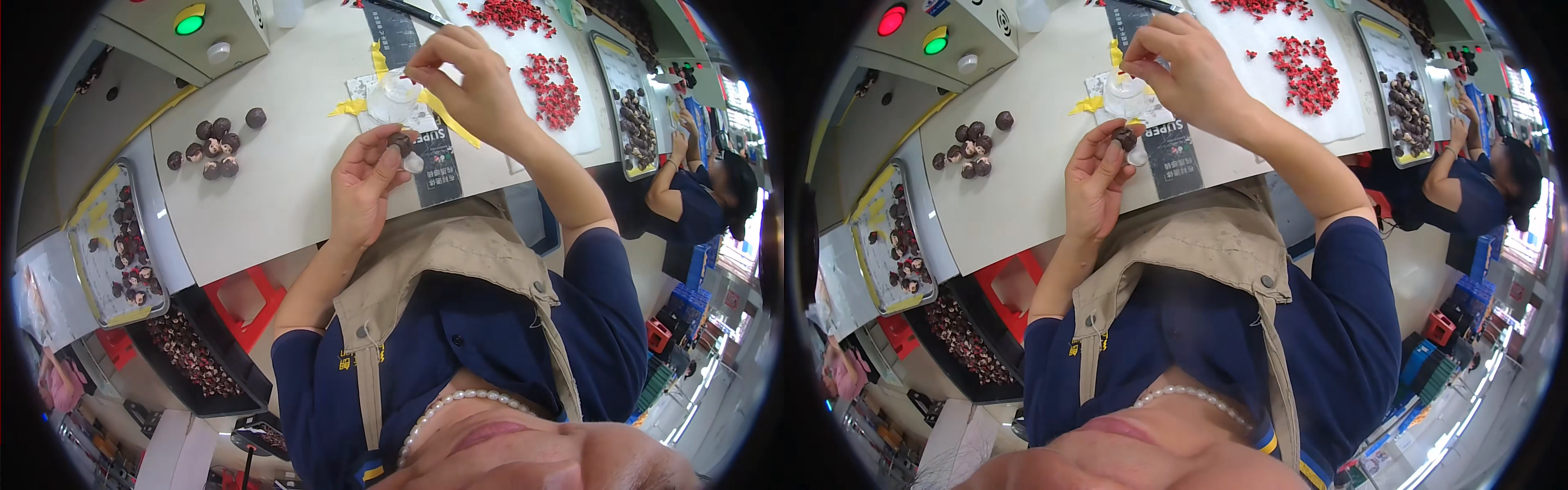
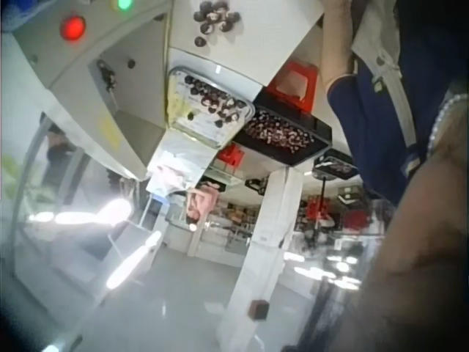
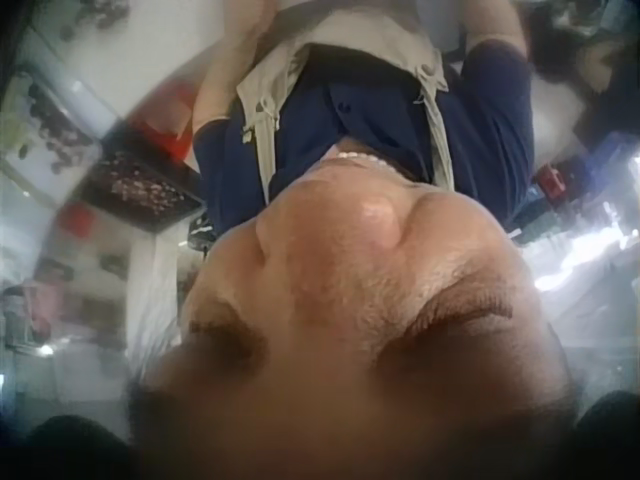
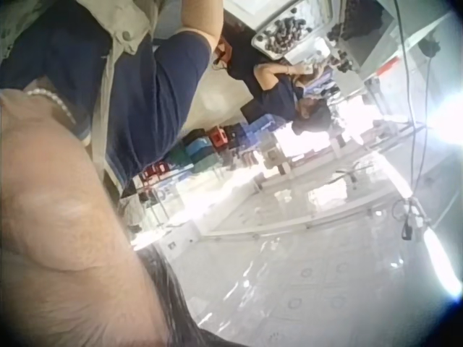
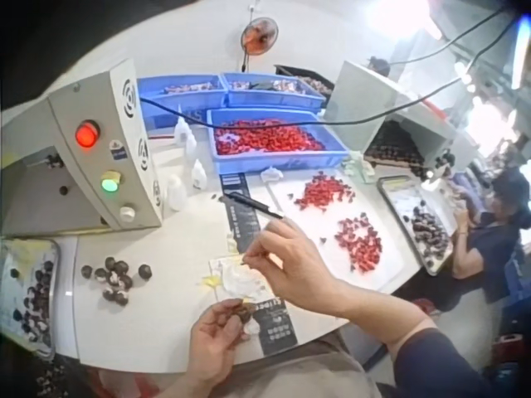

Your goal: The person applies glue to miniature bow accessories and attaches them onto figurine heads by hand, placing the assembled pieces on the table. They also retrieve additional figurine heads from a machine chute and trays.

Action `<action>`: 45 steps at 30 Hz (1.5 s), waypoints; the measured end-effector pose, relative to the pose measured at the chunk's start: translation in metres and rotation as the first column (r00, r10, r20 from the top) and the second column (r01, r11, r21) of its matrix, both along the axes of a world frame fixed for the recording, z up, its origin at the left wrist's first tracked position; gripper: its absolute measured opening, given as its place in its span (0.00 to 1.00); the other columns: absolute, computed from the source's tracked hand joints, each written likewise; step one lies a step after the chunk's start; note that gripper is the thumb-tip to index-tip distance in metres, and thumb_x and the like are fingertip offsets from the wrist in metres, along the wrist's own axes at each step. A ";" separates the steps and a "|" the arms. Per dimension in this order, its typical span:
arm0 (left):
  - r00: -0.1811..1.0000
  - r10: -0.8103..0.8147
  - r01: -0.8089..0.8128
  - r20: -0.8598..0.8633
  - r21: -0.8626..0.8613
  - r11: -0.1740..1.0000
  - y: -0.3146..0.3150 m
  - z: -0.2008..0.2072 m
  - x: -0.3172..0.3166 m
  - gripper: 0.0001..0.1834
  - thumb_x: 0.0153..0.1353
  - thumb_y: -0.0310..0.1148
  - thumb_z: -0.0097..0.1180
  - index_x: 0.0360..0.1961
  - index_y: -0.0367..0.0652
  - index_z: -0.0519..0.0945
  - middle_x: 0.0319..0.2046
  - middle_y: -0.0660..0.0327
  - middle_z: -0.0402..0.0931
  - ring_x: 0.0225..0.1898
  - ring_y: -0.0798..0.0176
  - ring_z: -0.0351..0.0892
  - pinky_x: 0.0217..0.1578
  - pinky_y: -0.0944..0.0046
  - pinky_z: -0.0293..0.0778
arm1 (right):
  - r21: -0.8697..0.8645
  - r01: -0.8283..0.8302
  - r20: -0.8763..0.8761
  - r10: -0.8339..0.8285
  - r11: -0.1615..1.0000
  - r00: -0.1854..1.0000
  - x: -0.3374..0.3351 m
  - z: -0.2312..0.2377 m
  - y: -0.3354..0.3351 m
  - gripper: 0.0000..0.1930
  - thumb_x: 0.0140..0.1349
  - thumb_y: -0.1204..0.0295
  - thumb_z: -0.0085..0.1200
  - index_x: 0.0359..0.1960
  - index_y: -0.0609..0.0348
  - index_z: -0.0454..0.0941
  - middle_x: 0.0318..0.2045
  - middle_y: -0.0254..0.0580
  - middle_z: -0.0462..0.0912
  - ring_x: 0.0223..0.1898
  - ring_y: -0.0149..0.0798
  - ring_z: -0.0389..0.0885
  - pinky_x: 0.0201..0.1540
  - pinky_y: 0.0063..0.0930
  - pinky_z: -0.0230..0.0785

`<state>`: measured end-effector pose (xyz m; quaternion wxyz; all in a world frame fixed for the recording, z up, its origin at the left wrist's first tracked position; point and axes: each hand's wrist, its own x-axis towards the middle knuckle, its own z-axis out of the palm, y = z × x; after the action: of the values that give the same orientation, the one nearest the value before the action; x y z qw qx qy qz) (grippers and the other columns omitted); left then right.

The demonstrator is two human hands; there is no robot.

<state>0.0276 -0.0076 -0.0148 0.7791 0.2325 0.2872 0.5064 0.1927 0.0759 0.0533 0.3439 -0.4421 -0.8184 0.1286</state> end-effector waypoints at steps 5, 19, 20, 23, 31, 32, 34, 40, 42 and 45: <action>0.998 0.060 -0.060 0.023 -0.010 0.998 0.001 0.005 0.009 0.17 0.60 0.27 0.53 0.51 0.37 0.70 0.46 0.59 0.74 0.42 0.74 0.75 0.37 0.75 0.75 | -0.288 -0.084 -0.240 0.013 0.954 0.971 0.009 0.012 -0.035 0.04 0.50 0.75 0.59 0.25 0.60 0.77 0.24 0.36 0.76 0.29 0.33 0.72 0.33 0.25 0.64; 0.978 0.151 -0.138 -0.143 0.099 0.986 -0.003 0.004 0.028 0.17 0.59 0.24 0.53 0.50 0.34 0.70 0.38 0.60 0.76 0.34 0.75 0.75 0.33 0.75 0.76 | -0.453 -0.127 -0.320 -0.028 0.883 0.947 0.020 -0.007 -0.054 0.05 0.56 0.73 0.57 0.28 0.60 0.75 0.24 0.32 0.74 0.28 0.26 0.68 0.33 0.20 0.58; 0.971 0.171 -0.148 -0.170 0.137 0.979 -0.004 0.002 0.028 0.17 0.59 0.24 0.53 0.50 0.34 0.71 0.39 0.60 0.76 0.34 0.74 0.75 0.33 0.75 0.75 | -0.454 -0.123 -0.319 -0.032 0.882 0.947 0.020 -0.003 -0.053 0.05 0.56 0.73 0.57 0.28 0.60 0.75 0.24 0.32 0.74 0.28 0.26 0.68 0.33 0.20 0.58; 0.963 0.181 -0.144 -0.202 0.185 0.972 -0.005 -0.006 0.024 0.18 0.58 0.24 0.54 0.50 0.33 0.71 0.39 0.59 0.77 0.35 0.73 0.76 0.33 0.75 0.75 | -0.520 -0.084 -0.261 -0.064 0.850 0.963 0.019 0.001 -0.053 0.06 0.54 0.74 0.58 0.27 0.64 0.75 0.21 0.39 0.76 0.25 0.30 0.73 0.30 0.23 0.66; 0.957 0.214 -0.171 -0.195 0.215 0.962 -0.007 -0.012 0.022 0.17 0.57 0.22 0.55 0.48 0.31 0.73 0.41 0.55 0.76 0.37 0.69 0.77 0.33 0.72 0.77 | -0.426 -0.022 -0.201 -0.071 0.904 0.977 0.006 -0.016 -0.059 0.05 0.53 0.77 0.56 0.28 0.63 0.72 0.23 0.41 0.75 0.29 0.37 0.73 0.32 0.27 0.66; 0.955 0.222 -0.174 -0.194 0.236 0.956 -0.008 -0.013 0.022 0.17 0.56 0.21 0.55 0.48 0.30 0.73 0.42 0.54 0.76 0.38 0.69 0.76 0.34 0.71 0.78 | -0.433 -0.017 -0.193 -0.074 0.901 0.978 0.005 -0.019 -0.061 0.05 0.53 0.77 0.56 0.28 0.63 0.72 0.23 0.41 0.75 0.29 0.37 0.73 0.32 0.27 0.66; 0.948 0.233 -0.176 -0.215 0.255 0.951 -0.009 -0.012 0.020 0.17 0.57 0.21 0.55 0.48 0.30 0.73 0.41 0.54 0.76 0.38 0.69 0.77 0.34 0.71 0.78 | -0.466 -0.038 -0.235 -0.082 0.884 0.969 0.002 -0.024 -0.064 0.05 0.53 0.79 0.54 0.28 0.62 0.69 0.24 0.42 0.73 0.30 0.42 0.72 0.33 0.29 0.66; 0.936 0.271 -0.204 -0.226 0.281 0.938 -0.010 -0.015 0.022 0.16 0.57 0.20 0.54 0.48 0.29 0.72 0.41 0.53 0.76 0.38 0.68 0.77 0.34 0.71 0.78 | -0.441 -0.039 -0.282 -0.097 0.896 0.954 -0.004 -0.034 -0.070 0.03 0.56 0.82 0.50 0.30 0.64 0.69 0.27 0.39 0.71 0.30 0.30 0.69 0.34 0.22 0.63; 0.933 0.281 -0.214 -0.224 0.281 0.936 -0.011 -0.013 0.021 0.16 0.57 0.20 0.53 0.48 0.29 0.72 0.41 0.53 0.76 0.38 0.68 0.77 0.34 0.71 0.78 | -0.429 -0.034 -0.337 -0.125 0.903 0.933 -0.002 -0.038 -0.075 0.04 0.56 0.82 0.51 0.32 0.64 0.70 0.28 0.38 0.72 0.31 0.30 0.69 0.35 0.21 0.64; 0.934 0.239 -0.159 -0.266 0.290 0.944 -0.013 -0.009 0.008 0.17 0.56 0.20 0.54 0.48 0.30 0.71 0.43 0.52 0.75 0.41 0.66 0.77 0.36 0.69 0.78 | -0.319 -0.095 -0.411 -0.047 0.943 0.911 0.011 -0.040 -0.072 0.04 0.55 0.80 0.54 0.32 0.63 0.74 0.30 0.39 0.76 0.34 0.30 0.74 0.38 0.22 0.65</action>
<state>0.0361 -0.0203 -0.0236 0.6331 0.3769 0.3534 0.5763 0.2033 0.0039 0.0130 0.4278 -0.4461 -0.6992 0.3593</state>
